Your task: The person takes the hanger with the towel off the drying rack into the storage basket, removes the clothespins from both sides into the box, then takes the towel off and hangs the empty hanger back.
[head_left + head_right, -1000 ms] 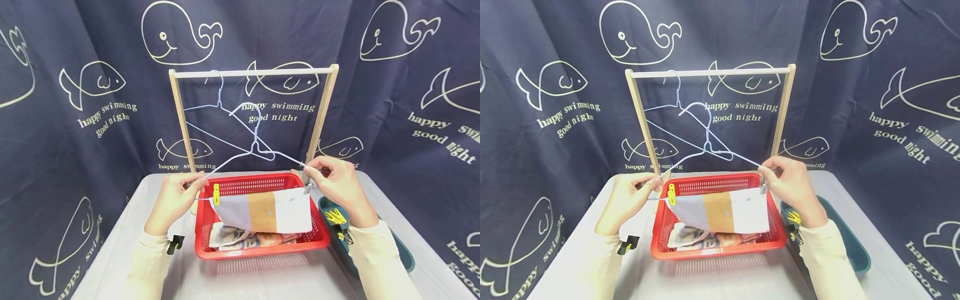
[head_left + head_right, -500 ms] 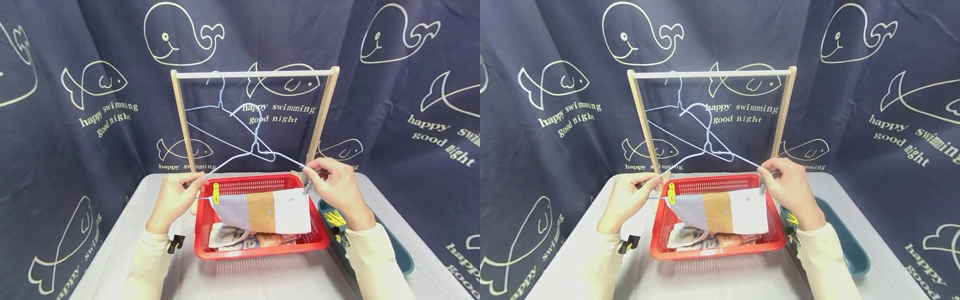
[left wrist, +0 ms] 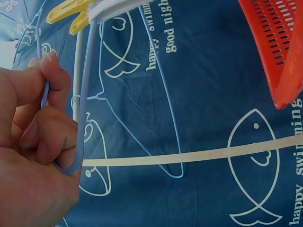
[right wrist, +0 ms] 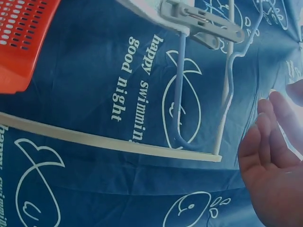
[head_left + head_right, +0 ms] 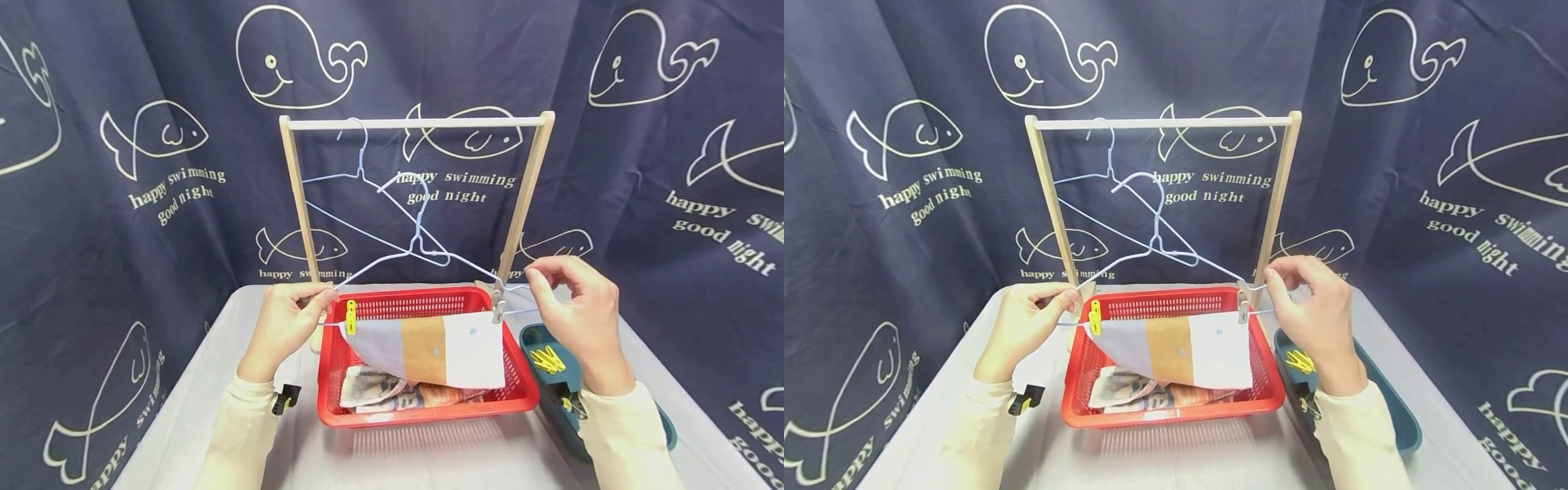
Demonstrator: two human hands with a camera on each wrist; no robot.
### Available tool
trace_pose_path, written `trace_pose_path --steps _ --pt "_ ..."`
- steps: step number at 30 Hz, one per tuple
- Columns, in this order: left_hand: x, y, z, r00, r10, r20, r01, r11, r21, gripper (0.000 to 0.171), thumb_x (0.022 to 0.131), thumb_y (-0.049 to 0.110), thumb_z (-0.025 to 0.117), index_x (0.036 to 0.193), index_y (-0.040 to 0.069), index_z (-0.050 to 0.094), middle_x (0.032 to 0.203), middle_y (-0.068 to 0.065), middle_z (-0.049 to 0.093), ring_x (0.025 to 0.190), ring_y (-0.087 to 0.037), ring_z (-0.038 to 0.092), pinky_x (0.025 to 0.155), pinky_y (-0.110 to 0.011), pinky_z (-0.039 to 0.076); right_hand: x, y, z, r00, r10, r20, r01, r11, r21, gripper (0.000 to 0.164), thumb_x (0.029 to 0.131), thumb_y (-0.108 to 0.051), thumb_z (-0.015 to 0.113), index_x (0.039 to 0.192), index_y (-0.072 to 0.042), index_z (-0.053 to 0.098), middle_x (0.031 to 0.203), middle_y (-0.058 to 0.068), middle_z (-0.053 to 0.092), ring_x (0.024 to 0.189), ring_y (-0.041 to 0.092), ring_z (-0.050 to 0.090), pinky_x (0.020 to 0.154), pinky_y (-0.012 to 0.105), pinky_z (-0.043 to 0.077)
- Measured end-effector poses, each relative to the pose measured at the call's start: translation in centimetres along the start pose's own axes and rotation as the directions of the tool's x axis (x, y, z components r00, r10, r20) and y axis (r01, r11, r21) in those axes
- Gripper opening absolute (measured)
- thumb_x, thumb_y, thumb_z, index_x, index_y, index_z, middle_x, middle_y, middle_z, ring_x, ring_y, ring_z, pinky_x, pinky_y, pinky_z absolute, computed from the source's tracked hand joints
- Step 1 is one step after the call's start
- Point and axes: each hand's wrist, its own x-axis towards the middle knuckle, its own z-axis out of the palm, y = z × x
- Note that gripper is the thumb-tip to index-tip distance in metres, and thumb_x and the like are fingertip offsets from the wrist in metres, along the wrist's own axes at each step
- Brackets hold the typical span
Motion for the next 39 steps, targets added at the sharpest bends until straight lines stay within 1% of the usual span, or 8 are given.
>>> trace_pose_path --steps 6,13,17,21,23,29,35,39 --pt "0.2 0.1 0.0 1.000 -0.012 -0.007 0.012 1.000 -0.001 0.012 0.091 0.007 0.078 0.102 0.004 0.082 0.074 0.000 0.074 0.059 -0.013 0.062 0.052 -0.025 0.050 -0.4 0.0 -0.3 0.997 -0.020 0.081 0.020 1.000 0.000 0.016 0.084 -0.001 0.082 0.098 -0.009 0.078 0.083 -0.001 0.069 0.076 -0.006 0.057 0.077 0.009 0.046" --pt "0.1 -0.2 -0.1 0.999 -0.025 -0.021 0.025 1.000 0.004 0.011 0.092 0.008 0.077 0.102 0.006 0.082 0.078 -0.002 0.075 0.060 -0.014 0.064 0.052 -0.024 0.051 -0.9 0.8 0.2 0.980 -0.067 0.186 0.072 0.997 -0.019 0.031 0.080 0.000 0.085 0.109 -0.011 0.080 0.094 0.000 0.077 0.084 -0.009 0.063 0.080 0.007 0.048" --pt "0.2 -0.4 -0.1 1.000 -0.016 -0.027 0.015 1.000 -0.008 0.011 0.092 0.006 0.077 0.101 0.008 0.083 0.080 -0.001 0.076 0.060 -0.016 0.065 0.052 -0.022 0.050 -1.2 0.9 0.5 0.968 -0.083 0.235 0.106 0.991 -0.084 0.034 0.080 -0.005 0.086 0.112 -0.014 0.080 0.091 -0.003 0.077 0.076 -0.002 0.065 0.072 0.008 0.048" --pt "0.2 -0.6 -0.1 0.999 -0.018 -0.031 0.017 1.000 -0.013 0.011 0.091 0.007 0.078 0.100 0.010 0.083 0.076 0.002 0.075 0.056 -0.015 0.062 0.048 -0.023 0.048 -1.7 0.9 0.9 0.964 -0.091 0.250 0.130 0.981 -0.143 0.035 0.079 -0.008 0.087 0.113 -0.015 0.081 0.085 -0.005 0.076 0.064 0.007 0.062 0.061 0.014 0.045" --pt "0.1 -0.7 -0.1 0.999 -0.024 -0.030 0.024 1.000 -0.009 0.011 0.091 0.009 0.078 0.100 0.011 0.084 0.074 0.004 0.073 0.054 -0.013 0.059 0.047 -0.025 0.047 -1.8 0.9 1.2 0.964 -0.084 0.254 0.128 0.978 -0.162 0.036 0.079 -0.009 0.087 0.113 -0.016 0.081 0.078 -0.006 0.073 0.061 0.008 0.059 0.057 0.015 0.042" --pt "0.1 -0.6 -0.3 0.999 -0.036 -0.022 0.036 0.999 -0.004 0.012 0.091 0.011 0.079 0.102 0.012 0.084 0.074 0.006 0.073 0.054 -0.012 0.059 0.047 -0.028 0.048 -2.1 1.1 1.7 0.953 -0.050 0.299 0.113 0.974 -0.195 0.037 0.079 -0.013 0.087 0.116 -0.014 0.080 0.064 -0.009 0.059 0.057 0.005 0.049 0.053 0.019 0.039" --pt "0.1 -0.8 -0.2 0.999 -0.026 -0.017 0.027 1.000 0.012 0.011 0.091 0.012 0.079 0.101 0.013 0.084 0.069 0.006 0.069 0.053 -0.013 0.055 0.046 -0.027 0.045 -2.4 1.2 1.9 0.947 -0.026 0.321 0.094 0.976 -0.196 0.038 0.080 -0.013 0.087 0.117 -0.011 0.079 0.065 -0.006 0.061 0.056 0.006 0.051 0.051 0.026 0.043" --pt "0.1 -1.0 -0.2 1.000 -0.026 -0.015 0.027 0.999 0.022 0.010 0.091 0.011 0.079 0.099 0.014 0.084 0.065 0.008 0.066 0.051 -0.013 0.053 0.045 -0.027 0.042 -2.4 1.2 2.1 0.948 0.001 0.319 0.059 0.982 -0.181 0.036 0.080 -0.013 0.088 0.115 -0.012 0.079 0.067 -0.005 0.064 0.057 0.006 0.052 0.052 0.024 0.043"
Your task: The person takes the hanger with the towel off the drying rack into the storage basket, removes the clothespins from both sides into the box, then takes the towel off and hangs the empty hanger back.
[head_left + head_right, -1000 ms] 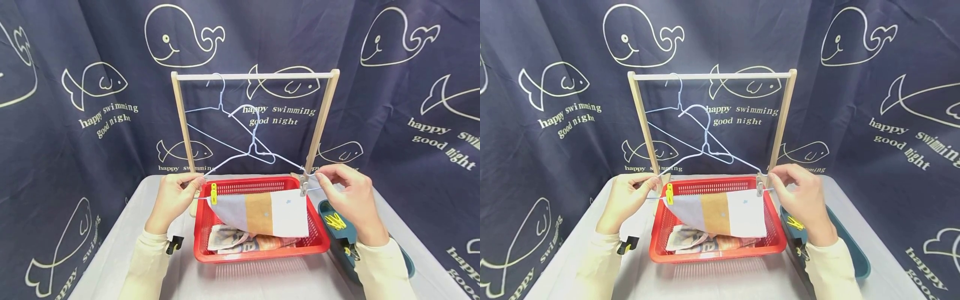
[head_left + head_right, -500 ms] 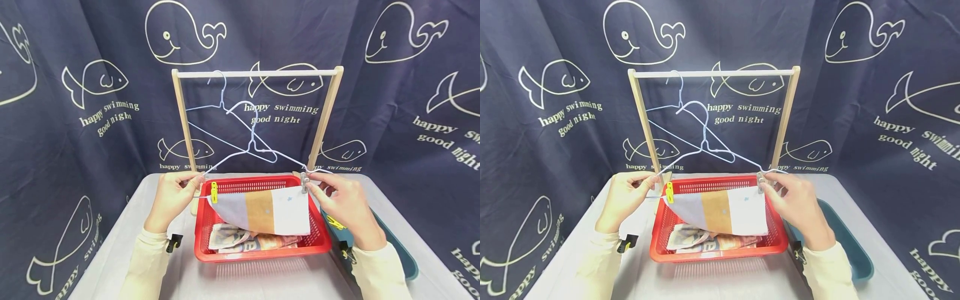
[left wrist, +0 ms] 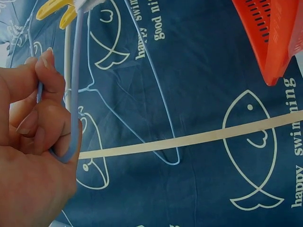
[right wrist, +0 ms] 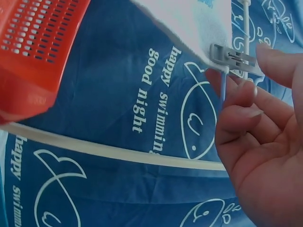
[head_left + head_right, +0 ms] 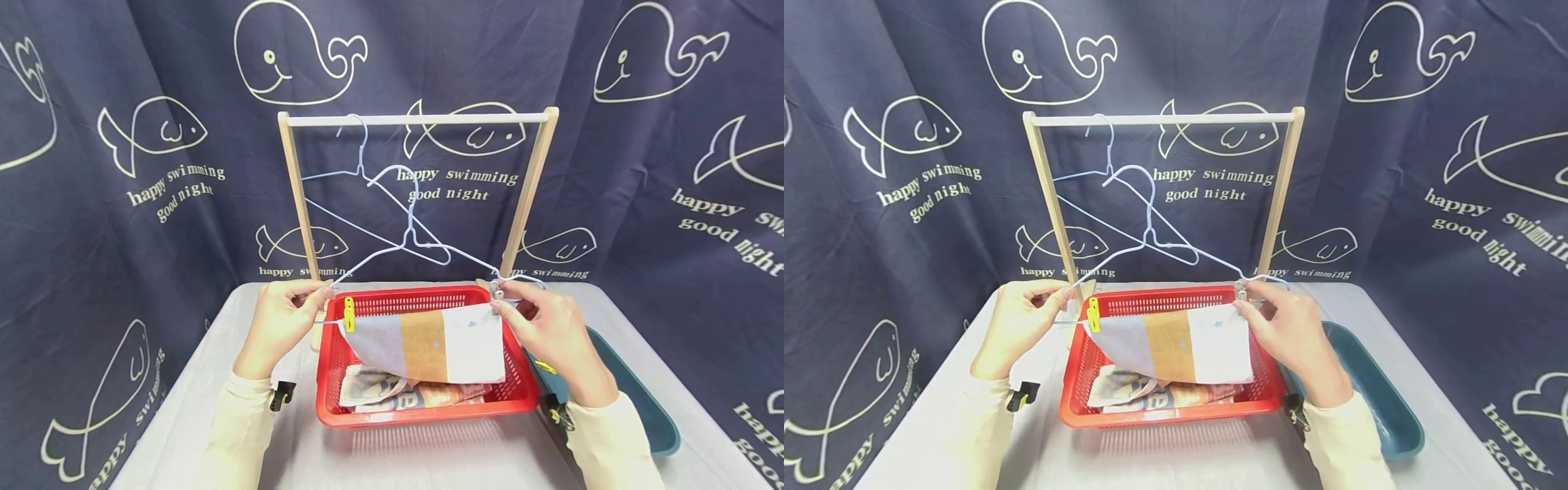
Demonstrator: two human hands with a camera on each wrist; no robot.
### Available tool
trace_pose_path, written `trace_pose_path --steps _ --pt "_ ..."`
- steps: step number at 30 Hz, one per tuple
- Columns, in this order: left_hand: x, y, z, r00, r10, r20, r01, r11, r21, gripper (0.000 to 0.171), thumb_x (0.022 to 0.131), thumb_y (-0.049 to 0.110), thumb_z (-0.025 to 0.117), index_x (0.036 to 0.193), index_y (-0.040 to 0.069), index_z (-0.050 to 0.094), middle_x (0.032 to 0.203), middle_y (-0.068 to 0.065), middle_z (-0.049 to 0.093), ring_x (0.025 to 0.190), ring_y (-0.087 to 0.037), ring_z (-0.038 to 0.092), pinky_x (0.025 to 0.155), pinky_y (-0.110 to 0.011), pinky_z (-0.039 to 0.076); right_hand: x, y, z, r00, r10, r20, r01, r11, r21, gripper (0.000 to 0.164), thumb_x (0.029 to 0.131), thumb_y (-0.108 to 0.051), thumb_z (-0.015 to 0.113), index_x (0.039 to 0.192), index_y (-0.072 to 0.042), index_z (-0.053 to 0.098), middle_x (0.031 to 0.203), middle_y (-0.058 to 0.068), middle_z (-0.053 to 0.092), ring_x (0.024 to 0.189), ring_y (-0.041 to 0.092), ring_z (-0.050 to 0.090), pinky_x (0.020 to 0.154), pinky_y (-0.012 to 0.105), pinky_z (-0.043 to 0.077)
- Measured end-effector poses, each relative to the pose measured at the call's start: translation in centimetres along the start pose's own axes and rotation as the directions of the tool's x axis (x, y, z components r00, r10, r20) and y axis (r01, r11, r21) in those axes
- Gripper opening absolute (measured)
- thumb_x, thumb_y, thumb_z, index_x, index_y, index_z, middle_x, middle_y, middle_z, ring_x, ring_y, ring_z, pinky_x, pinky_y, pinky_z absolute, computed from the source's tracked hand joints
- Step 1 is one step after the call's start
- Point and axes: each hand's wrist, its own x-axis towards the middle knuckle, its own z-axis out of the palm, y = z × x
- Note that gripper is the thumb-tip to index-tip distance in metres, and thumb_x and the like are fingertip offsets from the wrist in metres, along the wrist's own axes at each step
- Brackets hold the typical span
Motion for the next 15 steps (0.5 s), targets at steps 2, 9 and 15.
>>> trace_pose_path --steps 2,9,15 --pt "-0.01 -0.09 -0.02 1.000 0.001 0.001 -0.001 1.000 0.008 0.010 0.090 0.011 0.080 0.099 0.015 0.084 0.064 0.009 0.065 0.051 -0.013 0.052 0.045 -0.027 0.042 0.04 0.05 0.09 1.000 0.017 0.007 -0.017 1.000 0.019 0.034 0.080 -0.014 0.088 0.112 -0.013 0.079 0.069 -0.006 0.065 0.058 0.006 0.052 0.053 0.022 0.042" --pt "0.14 -0.14 -0.07 1.000 0.006 0.004 -0.006 1.000 0.017 0.009 0.091 0.013 0.080 0.098 0.014 0.084 0.069 0.009 0.069 0.054 -0.012 0.056 0.050 -0.027 0.046 0.13 0.11 0.07 0.996 0.069 0.047 -0.073 0.995 0.074 0.026 0.081 -0.017 0.089 0.105 -0.020 0.078 0.069 -0.010 0.061 0.060 0.005 0.052 0.055 0.019 0.041" --pt "0.26 -0.12 -0.06 1.000 0.006 -0.004 -0.006 1.000 0.022 0.009 0.091 0.014 0.080 0.098 0.013 0.084 0.067 0.009 0.068 0.054 -0.013 0.054 0.048 -0.026 0.044 0.04 0.09 -0.17 0.996 0.063 0.061 -0.069 0.992 0.105 0.032 0.082 -0.018 0.089 0.112 -0.022 0.079 0.070 -0.011 0.062 0.060 0.005 0.053 0.055 0.018 0.041"
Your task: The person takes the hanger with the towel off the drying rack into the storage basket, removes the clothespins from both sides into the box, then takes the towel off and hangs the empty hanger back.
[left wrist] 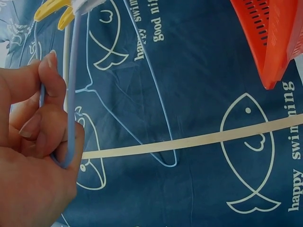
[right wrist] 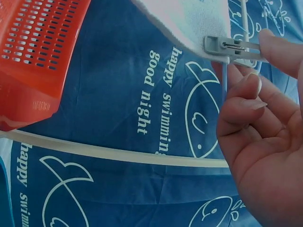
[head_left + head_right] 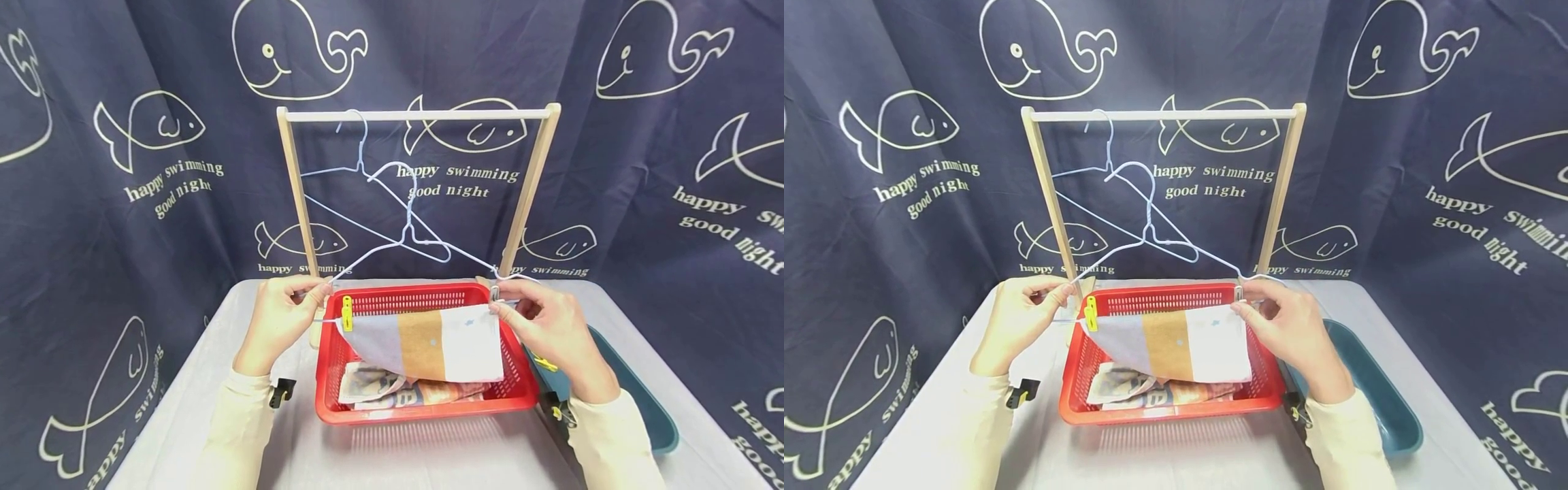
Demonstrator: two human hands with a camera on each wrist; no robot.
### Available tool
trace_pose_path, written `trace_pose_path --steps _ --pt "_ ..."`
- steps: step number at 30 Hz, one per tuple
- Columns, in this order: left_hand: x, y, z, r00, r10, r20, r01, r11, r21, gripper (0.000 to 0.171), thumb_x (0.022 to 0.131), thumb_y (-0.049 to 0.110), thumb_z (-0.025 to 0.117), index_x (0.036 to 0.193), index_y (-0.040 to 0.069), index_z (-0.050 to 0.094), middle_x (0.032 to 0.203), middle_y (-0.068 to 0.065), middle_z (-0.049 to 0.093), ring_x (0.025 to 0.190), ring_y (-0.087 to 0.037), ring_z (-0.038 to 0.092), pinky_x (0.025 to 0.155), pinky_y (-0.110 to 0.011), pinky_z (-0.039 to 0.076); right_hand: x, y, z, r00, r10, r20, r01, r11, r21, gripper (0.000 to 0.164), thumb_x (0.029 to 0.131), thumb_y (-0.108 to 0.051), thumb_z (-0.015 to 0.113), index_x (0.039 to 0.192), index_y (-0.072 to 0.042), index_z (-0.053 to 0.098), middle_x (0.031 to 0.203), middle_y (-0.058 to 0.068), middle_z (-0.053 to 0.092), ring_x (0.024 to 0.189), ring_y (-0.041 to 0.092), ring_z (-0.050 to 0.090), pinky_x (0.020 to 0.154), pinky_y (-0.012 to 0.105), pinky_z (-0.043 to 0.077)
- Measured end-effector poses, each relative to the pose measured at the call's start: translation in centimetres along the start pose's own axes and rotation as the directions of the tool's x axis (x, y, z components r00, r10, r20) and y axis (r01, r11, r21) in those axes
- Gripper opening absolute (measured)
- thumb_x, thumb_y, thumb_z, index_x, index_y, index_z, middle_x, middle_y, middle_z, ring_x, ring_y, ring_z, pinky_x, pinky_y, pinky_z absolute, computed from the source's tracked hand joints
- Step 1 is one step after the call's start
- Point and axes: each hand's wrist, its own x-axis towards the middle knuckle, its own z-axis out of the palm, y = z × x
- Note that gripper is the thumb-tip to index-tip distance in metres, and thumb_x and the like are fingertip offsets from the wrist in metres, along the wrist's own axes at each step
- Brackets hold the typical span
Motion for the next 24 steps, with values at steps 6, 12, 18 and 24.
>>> trace_pose_path --steps 6,12,18,24 --pt "0.03 0.23 -0.01 1.000 0.003 -0.009 -0.003 1.000 0.000 0.009 0.090 0.014 0.080 0.099 0.014 0.084 0.067 0.007 0.067 0.053 -0.016 0.054 0.047 -0.027 0.043 -0.02 0.29 -0.16 0.999 -0.052 -0.012 0.053 0.998 0.019 0.040 0.079 -0.013 0.090 0.115 -0.025 0.078 0.076 -0.014 0.066 0.060 0.003 0.053 0.055 0.017 0.041" --pt "-0.07 0.22 -0.03 1.000 0.015 -0.008 -0.015 1.000 -0.004 0.011 0.090 0.013 0.081 0.100 0.013 0.084 0.070 0.008 0.069 0.054 -0.014 0.058 0.050 -0.025 0.046 -0.19 0.19 -0.59 0.997 -0.078 0.003 0.078 0.997 0.029 0.041 0.077 -0.010 0.091 0.114 -0.024 0.078 0.071 -0.014 0.059 0.058 0.003 0.053 0.054 0.017 0.043" --pt "-0.14 0.22 -0.12 1.000 0.018 0.004 -0.018 1.000 0.003 0.011 0.091 0.012 0.080 0.100 0.011 0.083 0.072 0.006 0.071 0.056 -0.017 0.057 0.051 -0.025 0.046 -0.13 0.28 -0.77 0.992 -0.128 -0.007 0.128 0.990 0.052 0.040 0.075 -0.006 0.092 0.110 -0.019 0.078 0.073 -0.013 0.061 0.060 0.002 0.057 0.058 0.017 0.048" --pt "-0.14 0.19 -0.12 1.000 0.019 0.020 -0.019 1.000 0.004 0.011 0.090 0.010 0.079 0.100 0.012 0.083 0.072 0.005 0.070 0.055 -0.016 0.054 0.051 -0.026 0.045 -0.13 0.48 -0.62 0.990 -0.136 -0.023 0.137 0.989 0.053 0.040 0.074 -0.005 0.092 0.109 -0.018 0.077 0.078 -0.013 0.066 0.061 0.001 0.059 0.056 0.016 0.048"
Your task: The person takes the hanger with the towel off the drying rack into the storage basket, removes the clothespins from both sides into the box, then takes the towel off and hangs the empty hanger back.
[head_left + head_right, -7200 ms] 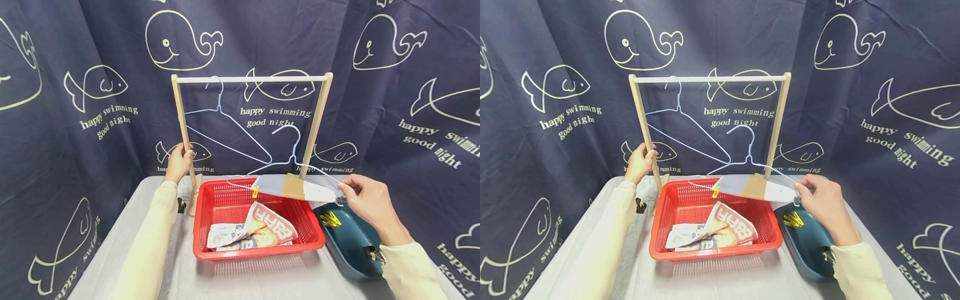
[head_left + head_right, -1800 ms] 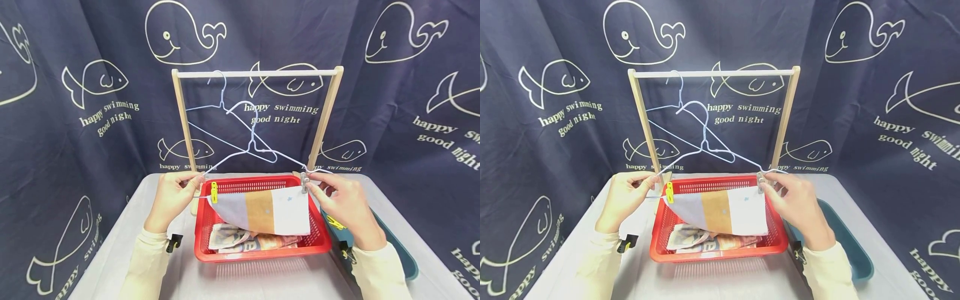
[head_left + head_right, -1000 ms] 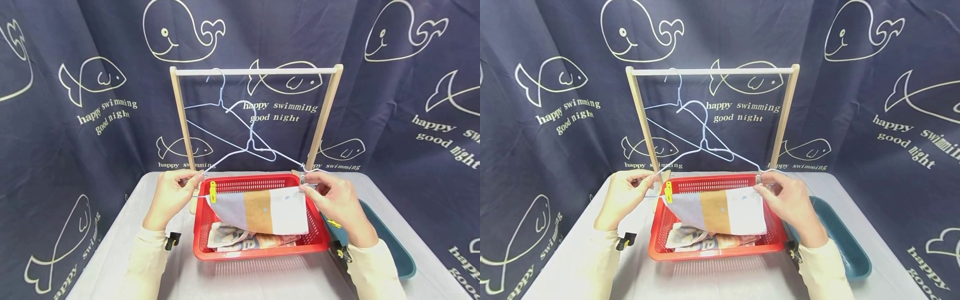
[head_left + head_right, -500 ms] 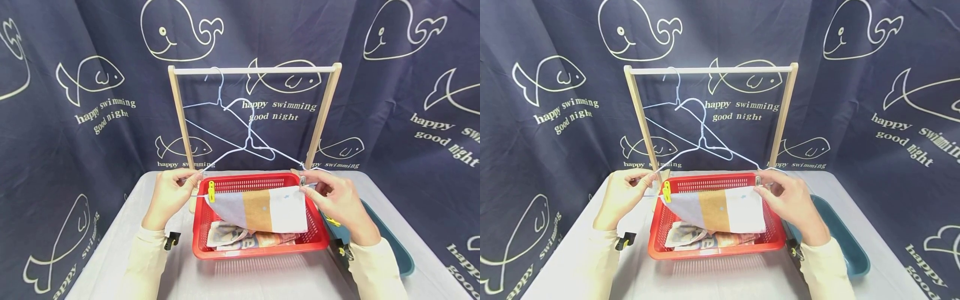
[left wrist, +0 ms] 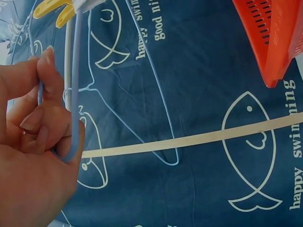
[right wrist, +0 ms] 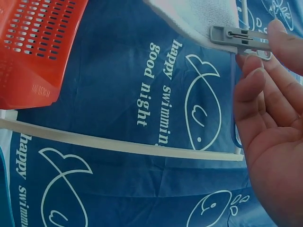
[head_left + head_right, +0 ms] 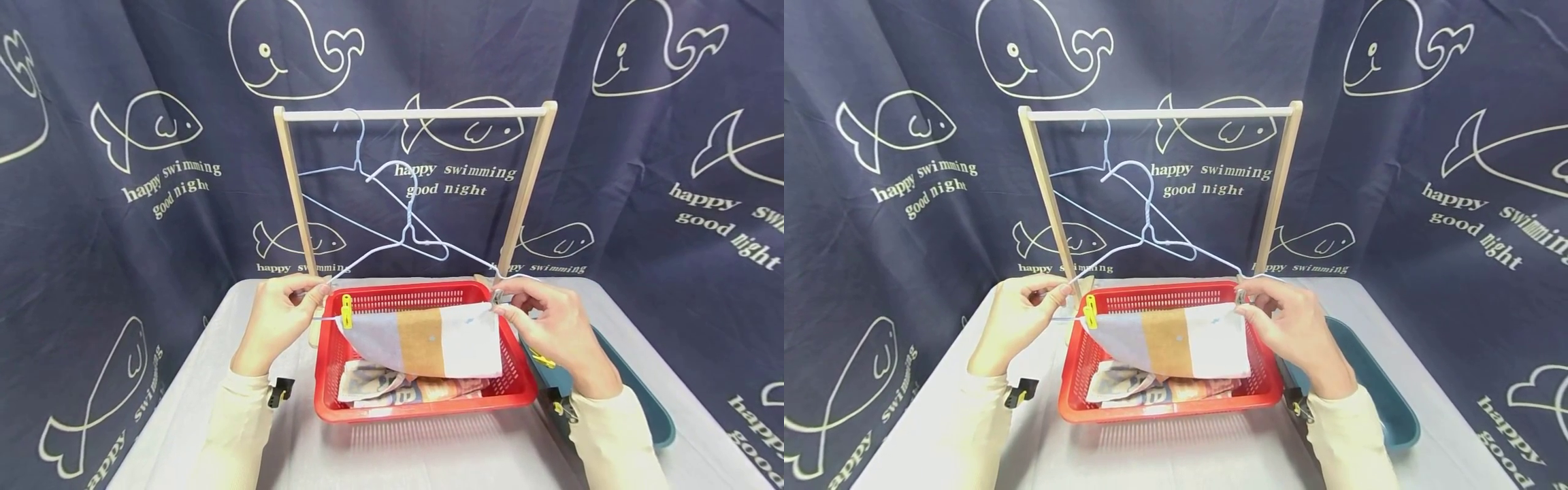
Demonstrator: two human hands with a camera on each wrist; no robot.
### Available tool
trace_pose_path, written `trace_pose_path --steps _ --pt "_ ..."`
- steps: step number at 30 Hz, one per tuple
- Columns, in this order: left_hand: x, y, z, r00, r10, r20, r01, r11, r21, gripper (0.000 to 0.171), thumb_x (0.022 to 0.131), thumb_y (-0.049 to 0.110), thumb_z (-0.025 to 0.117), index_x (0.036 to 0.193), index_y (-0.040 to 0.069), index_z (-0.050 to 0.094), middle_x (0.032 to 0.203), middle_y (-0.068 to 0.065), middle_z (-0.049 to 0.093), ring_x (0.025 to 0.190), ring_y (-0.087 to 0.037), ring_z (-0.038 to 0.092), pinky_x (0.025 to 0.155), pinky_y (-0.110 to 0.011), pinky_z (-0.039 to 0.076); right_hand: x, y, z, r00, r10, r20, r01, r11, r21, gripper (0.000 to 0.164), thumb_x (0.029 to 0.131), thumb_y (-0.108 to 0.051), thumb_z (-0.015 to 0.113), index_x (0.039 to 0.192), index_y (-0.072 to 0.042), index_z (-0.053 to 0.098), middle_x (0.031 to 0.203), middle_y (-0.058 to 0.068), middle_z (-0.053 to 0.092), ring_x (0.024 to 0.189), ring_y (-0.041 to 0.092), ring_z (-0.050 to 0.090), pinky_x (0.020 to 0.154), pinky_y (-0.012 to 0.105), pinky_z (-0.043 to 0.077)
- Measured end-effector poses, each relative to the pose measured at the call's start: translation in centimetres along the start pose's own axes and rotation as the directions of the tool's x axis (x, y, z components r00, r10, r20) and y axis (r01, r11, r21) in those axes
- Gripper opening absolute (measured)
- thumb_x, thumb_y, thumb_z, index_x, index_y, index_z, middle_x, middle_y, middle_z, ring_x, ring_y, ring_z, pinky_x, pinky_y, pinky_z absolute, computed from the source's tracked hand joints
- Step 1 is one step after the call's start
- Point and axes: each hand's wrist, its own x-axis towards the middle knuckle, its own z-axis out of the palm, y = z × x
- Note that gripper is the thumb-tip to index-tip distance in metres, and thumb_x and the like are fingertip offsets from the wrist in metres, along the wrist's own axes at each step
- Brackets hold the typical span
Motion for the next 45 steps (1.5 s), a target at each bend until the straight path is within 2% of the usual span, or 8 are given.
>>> trace_pose_path --steps 13,20,28,33,40,45 --pt "0.17 -0.18 -0.03 1.000 -0.011 0.008 0.011 0.998 -0.057 0.013 0.091 0.009 0.079 0.103 0.009 0.083 0.082 0.001 0.076 0.064 -0.013 0.065 0.059 -0.022 0.052 0.00 -0.02 0.05 1.000 0.016 -0.018 -0.016 1.000 0.002 0.040 0.074 -0.005 0.091 0.109 -0.019 0.077 0.075 -0.013 0.061 0.060 0.002 0.058 0.055 0.016 0.046" --pt "0.29 -0.46 0.11 1.000 0.017 -0.017 -0.018 0.996 -0.083 0.010 0.091 0.009 0.079 0.100 0.012 0.084 0.080 0.002 0.075 0.063 -0.011 0.063 0.058 -0.021 0.050 -0.02 -0.17 -0.07 0.999 0.033 -0.017 -0.033 0.999 0.000 0.039 0.075 -0.006 0.091 0.109 -0.019 0.077 0.076 -0.013 0.062 0.061 0.003 0.057 0.053 0.017 0.045" --pt "0.33 -0.52 0.18 0.998 0.044 -0.053 -0.048 0.996 -0.076 0.008 0.089 0.009 0.080 0.096 0.010 0.084 0.074 0.005 0.072 0.060 -0.010 0.057 0.054 -0.020 0.046 -0.01 -0.29 -0.10 0.999 0.043 -0.022 -0.043 0.999 0.004 0.038 0.076 -0.004 0.090 0.109 -0.019 0.077 0.076 -0.011 0.063 0.062 0.004 0.059 0.055 0.016 0.045" --pt "0.24 -0.51 0.18 0.997 0.054 -0.059 -0.059 0.995 -0.083 0.007 0.090 0.009 0.080 0.096 0.010 0.084 0.075 0.004 0.072 0.062 -0.009 0.058 0.056 -0.019 0.049 -0.13 -0.52 -0.03 0.998 0.058 -0.021 -0.058 0.998 0.011 0.038 0.077 -0.006 0.090 0.110 -0.020 0.077 0.077 -0.010 0.065 0.063 0.005 0.058 0.054 0.016 0.045" --pt "0.15 -0.45 0.26 0.996 0.050 -0.073 -0.057 0.995 -0.088 0.007 0.089 0.010 0.081 0.096 0.010 0.084 0.079 0.002 0.075 0.063 -0.009 0.060 0.058 -0.018 0.050 -0.19 -0.25 -0.03 0.998 0.012 -0.055 -0.010 1.000 0.023 0.036 0.075 -0.001 0.090 0.106 -0.017 0.078 0.086 -0.004 0.074 0.065 0.002 0.058 0.054 0.016 0.044" --pt "0.20 -0.40 0.32 0.994 0.071 -0.088 -0.077 0.995 -0.068 0.008 0.088 0.010 0.082 0.096 0.011 0.084 0.077 0.003 0.074 0.061 -0.009 0.057 0.054 -0.018 0.046 -0.19 -0.12 0.03 0.998 0.001 -0.069 0.002 0.999 0.039 0.035 0.075 0.003 0.089 0.103 -0.016 0.079 0.094 -0.001 0.077 0.070 -0.001 0.060 0.058 0.014 0.046"
